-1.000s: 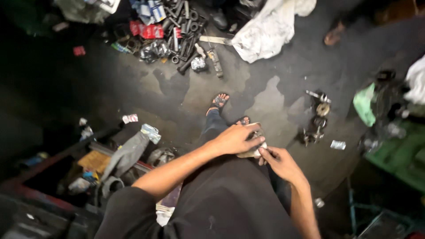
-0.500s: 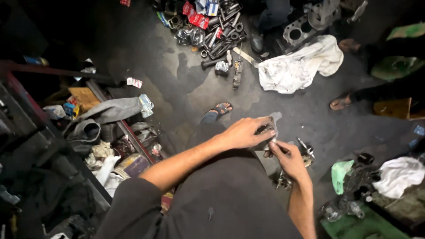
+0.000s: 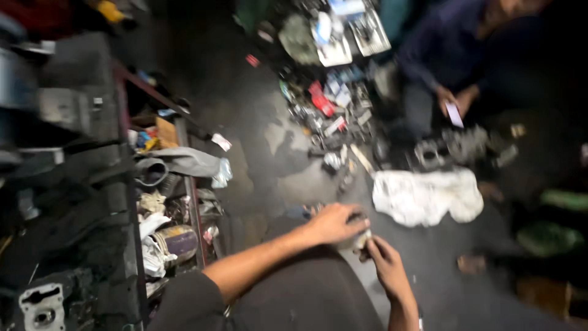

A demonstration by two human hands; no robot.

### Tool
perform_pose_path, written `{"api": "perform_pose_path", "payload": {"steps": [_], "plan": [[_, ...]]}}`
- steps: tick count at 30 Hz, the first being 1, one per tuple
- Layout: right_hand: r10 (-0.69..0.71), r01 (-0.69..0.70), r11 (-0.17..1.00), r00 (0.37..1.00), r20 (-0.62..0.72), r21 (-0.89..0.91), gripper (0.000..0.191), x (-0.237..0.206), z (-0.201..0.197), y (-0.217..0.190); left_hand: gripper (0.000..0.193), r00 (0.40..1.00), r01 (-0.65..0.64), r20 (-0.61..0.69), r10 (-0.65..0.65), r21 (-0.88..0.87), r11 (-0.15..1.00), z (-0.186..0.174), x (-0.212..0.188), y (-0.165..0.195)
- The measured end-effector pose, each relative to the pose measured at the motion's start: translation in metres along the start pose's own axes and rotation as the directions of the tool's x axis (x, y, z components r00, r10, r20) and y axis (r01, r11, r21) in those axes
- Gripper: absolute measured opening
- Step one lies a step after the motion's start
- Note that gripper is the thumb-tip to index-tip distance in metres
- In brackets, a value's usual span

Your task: The person picks metal parts from a yellow bin on the floor and carries them to a cluttered workbench. They fit a component into an engine cylinder head, tighten it using a socket wrench, reposition the head, and handle other small engine parts while moving around the workshop.

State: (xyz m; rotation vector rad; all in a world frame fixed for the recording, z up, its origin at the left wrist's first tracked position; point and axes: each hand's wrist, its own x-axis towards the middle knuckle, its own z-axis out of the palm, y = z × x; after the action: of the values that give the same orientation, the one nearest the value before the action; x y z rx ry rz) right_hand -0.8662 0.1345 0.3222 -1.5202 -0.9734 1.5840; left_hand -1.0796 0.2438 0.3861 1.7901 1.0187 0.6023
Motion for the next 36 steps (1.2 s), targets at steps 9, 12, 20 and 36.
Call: {"api": "perform_pose_path", "payload": {"steps": [9, 12, 20, 36], "plan": [[-0.056, 0.064, 0.990, 0.996, 0.063, -0.124, 0.022, 0.038, 0.009, -0.014, 0.048, 0.981, 0.140, -0.129, -0.142, -0.031, 0.990, -0.022, -0.016, -0.007], [-0.048, 0.065, 0.975, 0.995, 0.082, -0.213, 0.022, 0.038, 0.016, -0.024, 0.048, 0.979, 0.141, -0.153, -0.135, 0.025, 0.990, -0.026, -0.013, -0.010], [-0.024, 0.019, 0.961, 1.000, -0.016, -0.275, 0.028, 0.026, 0.029, -0.038, 0.034, 0.976, 0.210, -0.034, -0.216, -0.127, 0.969, -0.018, 0.002, -0.016], [0.319, 0.090, 0.771, 0.802, -0.505, 0.630, 0.103, 0.021, -0.095, 0.026, 0.034, 0.948, 0.187, 0.273, -0.165, -0.055, 0.981, 0.024, 0.026, -0.019]]}}
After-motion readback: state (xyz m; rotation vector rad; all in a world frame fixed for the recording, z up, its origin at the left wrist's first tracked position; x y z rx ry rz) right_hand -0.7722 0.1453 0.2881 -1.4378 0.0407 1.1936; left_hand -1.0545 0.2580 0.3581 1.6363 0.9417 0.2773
